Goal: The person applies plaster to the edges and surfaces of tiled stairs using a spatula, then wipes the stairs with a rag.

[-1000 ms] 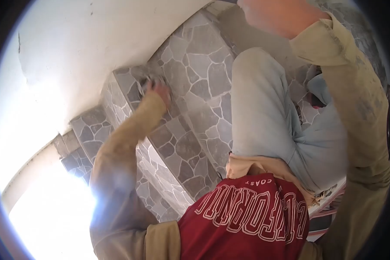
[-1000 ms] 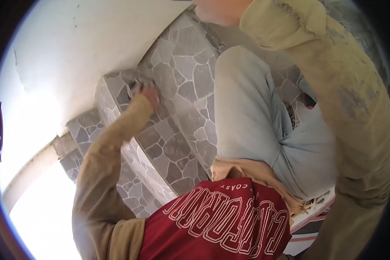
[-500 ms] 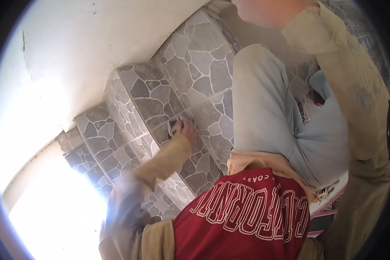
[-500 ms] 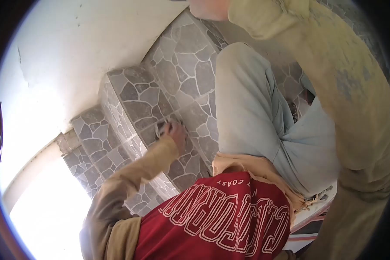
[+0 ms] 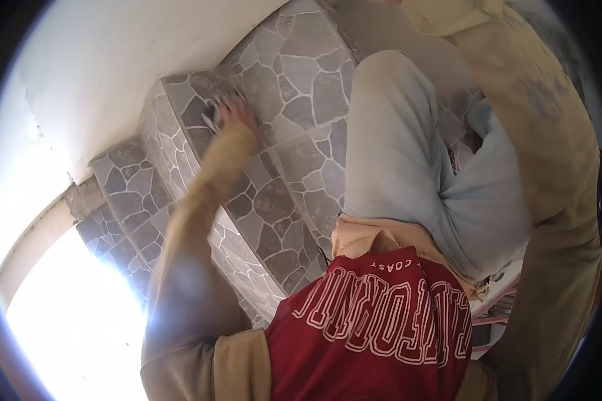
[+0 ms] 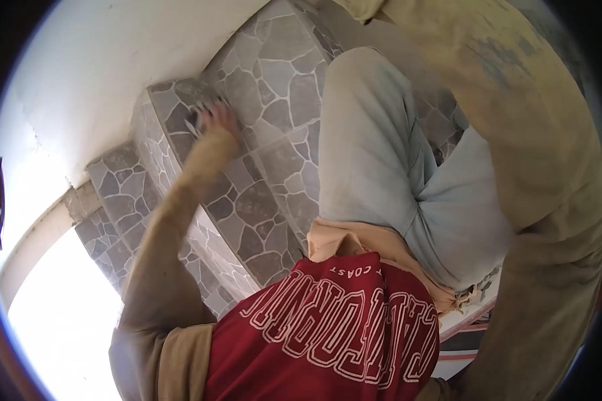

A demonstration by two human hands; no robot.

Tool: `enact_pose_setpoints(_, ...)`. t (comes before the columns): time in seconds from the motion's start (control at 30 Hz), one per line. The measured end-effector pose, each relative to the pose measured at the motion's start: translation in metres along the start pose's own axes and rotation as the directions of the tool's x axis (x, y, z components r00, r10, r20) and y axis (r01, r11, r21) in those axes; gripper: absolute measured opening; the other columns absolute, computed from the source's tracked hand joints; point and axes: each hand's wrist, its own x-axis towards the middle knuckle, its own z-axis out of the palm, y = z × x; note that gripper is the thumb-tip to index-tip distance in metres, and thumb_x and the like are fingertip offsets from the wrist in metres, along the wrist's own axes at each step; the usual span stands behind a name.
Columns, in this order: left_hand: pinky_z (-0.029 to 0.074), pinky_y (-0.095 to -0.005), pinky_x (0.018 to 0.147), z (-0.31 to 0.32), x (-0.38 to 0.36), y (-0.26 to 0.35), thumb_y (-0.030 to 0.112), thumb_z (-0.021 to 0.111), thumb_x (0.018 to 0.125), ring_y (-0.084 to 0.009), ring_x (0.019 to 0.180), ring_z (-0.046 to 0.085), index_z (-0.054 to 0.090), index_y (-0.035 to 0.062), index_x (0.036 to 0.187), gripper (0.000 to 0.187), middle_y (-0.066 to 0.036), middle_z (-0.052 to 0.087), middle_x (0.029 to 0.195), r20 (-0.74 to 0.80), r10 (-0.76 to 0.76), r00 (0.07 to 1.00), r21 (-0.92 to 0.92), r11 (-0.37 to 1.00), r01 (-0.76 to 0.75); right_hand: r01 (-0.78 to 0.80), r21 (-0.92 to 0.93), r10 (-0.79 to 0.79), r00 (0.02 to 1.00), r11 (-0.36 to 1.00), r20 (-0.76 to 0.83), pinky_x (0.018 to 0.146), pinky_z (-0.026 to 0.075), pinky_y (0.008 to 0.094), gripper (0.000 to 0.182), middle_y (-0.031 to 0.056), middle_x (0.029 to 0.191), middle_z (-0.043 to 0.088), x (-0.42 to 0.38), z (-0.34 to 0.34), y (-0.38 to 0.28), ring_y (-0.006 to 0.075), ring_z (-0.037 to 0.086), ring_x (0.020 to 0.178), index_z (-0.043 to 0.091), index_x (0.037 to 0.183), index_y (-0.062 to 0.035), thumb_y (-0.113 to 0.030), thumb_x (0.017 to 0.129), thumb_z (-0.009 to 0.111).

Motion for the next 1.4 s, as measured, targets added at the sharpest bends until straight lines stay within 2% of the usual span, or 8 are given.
enact_pose_setpoints(0.2,0.028,-0.0529,0.119,0.104,-0.171,0.184,0.007,0.052,0.091,-0.049,0.142,0.034,0.027,0.0066,0.158,0.071,-0.029,0.031,0.156,-0.193,-0.121,0.974,-0.927,0.347,-0.141,-0.05,-0.019,0.052,0.991,0.999,0.122,0.074,0.053,0.0515,0.02,0.0288,0.086,0.07,-0.007,-0.015,-0.003,0.0436,0.07,0.083,0.07,0.087,0.0058,-0.01,0.082,0.059)
enact_pose_setpoints(0.3,0.027,-0.0498,0.121,0.09,-0.217,0.222,0.005,0.054,0.089,-0.0482,0.144,0.032,0.031,0.003,0.156,0.072,-0.029,0.031,0.157,-0.133,-0.387,0.913,-0.985,-0.049,-0.164,0.224,-0.139,-0.219,0.975,0.965,0.049,0.095,0.05,0.0475,0.03,0.0217,0.115,0.067,-0.005,0.018,0.038,0.0415,0.062,0.109,0.066,0.119,-0.002,-0.018,0.094,0.063)
enact_pose_setpoints(0.37,0.025,-0.0479,0.121,0.07,-0.199,0.232,0.006,0.055,0.088,-0.0479,0.145,0.031,0.033,0.0004,0.155,0.071,-0.029,0.03,0.158,-0.018,-0.552,0.834,-0.964,-0.212,-0.161,0.396,-0.07,-0.402,0.898,0.915,-0.178,0.086,0.05,0.0493,0.024,0.024,0.1,0.066,-0.018,0.022,0.034,0.0438,0.062,0.098,0.065,0.109,-0.0004,-0.018,0.092,0.065)
enact_pose_setpoints(0.8,0.029,-0.0442,0.121,0.044,0.159,0.041,0.02,0.056,0.094,-0.0439,0.144,0.033,0.039,-0.0084,0.146,0.062,-0.029,0.034,0.155,-0.121,-0.805,0.581,-0.991,0.135,-0.02,0.213,-0.001,-0.21,0.965,0.977,0.155,0.074,0.049,0.051,0.022,0.0261,0.088,0.065,-0.012,0.005,0.006,0.0479,0.061,0.083,0.065,0.109,-0.0004,-0.012,0.09,0.067)
enact_pose_setpoints(0.9,0.031,-0.0435,0.12,-0.001,0.166,-0.016,0.024,0.059,0.092,-0.0441,0.143,0.035,0.042,-0.0064,0.144,0.062,-0.03,0.035,0.153,0.135,-0.706,0.695,-0.988,-0.148,0.041,0.186,0.082,-0.198,0.962,0.979,0.185,0.073,0.048,0.0515,0.02,0.0267,0.086,0.064,-0.011,0.015,0.009,0.049,0.061,0.083,0.064,0.105,0.0005,-0.012,0.09,0.067)
enact_pose_setpoints(1.1,0.032,-0.056,0.116,0.033,0.064,0.102,0.028,0.064,0.089,-0.0488,0.14,0.036,0.047,0.0005,0.145,0.064,-0.03,0.036,0.152,-0.156,-0.868,0.471,-0.987,0.119,-0.108,0.186,0.11,-0.201,0.969,0.976,0.142,0.073,0.046,0.0517,0.016,0.0255,0.084,0.061,-0.037,0.004,0.017,0.0486,0.059,0.084,0.061,0.097,0.0021,-0.012,0.091,0.065)
enact_pose_setpoints(1.2,0.031,-0.0555,0.116,0.024,-0.037,0.149,0.031,0.065,0.089,-0.0509,0.14,0.035,0.044,0.0054,0.149,0.068,-0.031,0.034,0.153,0.045,-0.721,0.691,-0.994,0.039,0.105,0.126,0.094,-0.141,0.975,0.988,0.172,0.073,0.045,0.0506,0.014,0.025,0.084,0.059,-0.047,-0.027,0.0,0.0482,0.057,0.083,0.06,0.095,0.0021,-0.011,0.091,0.063)
enact_pose_setpoints(1.4,0.028,-0.0508,0.12,0.026,0.051,0.096,0.033,0.061,0.092,-0.0447,0.145,0.032,0.031,-0.0021,0.154,0.077,-0.028,0.03,0.158,0.084,-0.799,0.596,-0.995,-0.097,0.01,0.102,0.1,-0.123,0.966,0.99,0.229,0.071,0.044,0.0494,0.014,0.0246,0.084,0.058,-0.05,-0.032,-0.006,0.0467,0.057,0.081,0.061,0.099,0.0024,-0.009,0.091,0.061)
